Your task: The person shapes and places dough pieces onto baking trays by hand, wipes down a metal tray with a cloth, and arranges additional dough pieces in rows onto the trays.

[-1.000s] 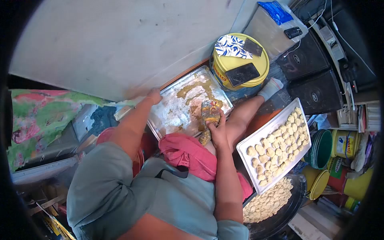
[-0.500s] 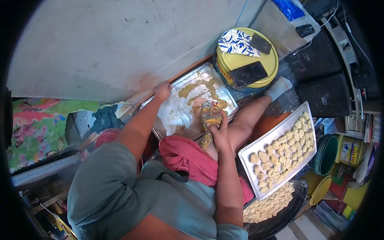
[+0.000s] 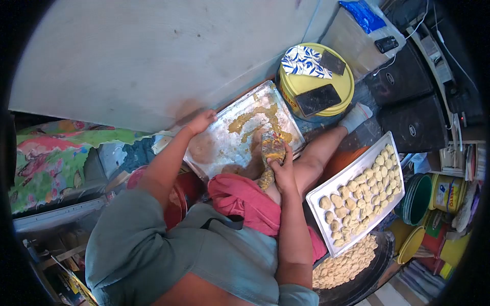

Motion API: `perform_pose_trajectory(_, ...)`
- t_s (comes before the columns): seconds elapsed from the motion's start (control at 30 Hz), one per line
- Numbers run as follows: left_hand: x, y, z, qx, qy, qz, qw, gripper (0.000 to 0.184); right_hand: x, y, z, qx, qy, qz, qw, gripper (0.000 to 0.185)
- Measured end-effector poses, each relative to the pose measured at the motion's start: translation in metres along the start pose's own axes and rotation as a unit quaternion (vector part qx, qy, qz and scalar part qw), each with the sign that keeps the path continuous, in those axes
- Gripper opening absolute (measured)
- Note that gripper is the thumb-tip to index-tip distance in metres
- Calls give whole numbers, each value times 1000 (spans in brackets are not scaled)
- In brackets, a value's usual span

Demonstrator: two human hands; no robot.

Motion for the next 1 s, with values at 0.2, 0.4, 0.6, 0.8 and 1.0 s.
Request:
perform_pose_trajectory(0.2,107,71,103,30,-42,81,995,26,7,1,3,5,-12,1,1000,80)
perform_pose_trajectory(0.4,188,137,184,-64,-151,209,964,29,20,4,5,32,-7,-2,999,80)
perform_pose_trajectory(0.6,278,250,249,-45,-182,332,924,35,16,18,-5,53,-16,-2,998,77)
perform_pose_trajectory(0.8,393,357,230,-88,-114,391,909,24,18,22,-9,100,-3,-16,995,75)
perform_pose_trajectory(1.0,426,429,94,52,-92,284,953,21,17,27,-7,89,-27,-9,996,76)
Point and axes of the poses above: each hand's wrist, its own y-axis away from the middle knuckle, its own x-axis out of the back of the hand, z = x × y, the point moved 9 cm from there along -y, towards the middle knuckle, and after that the axes turned 12 degrees about -y, right-handed, at the moved point
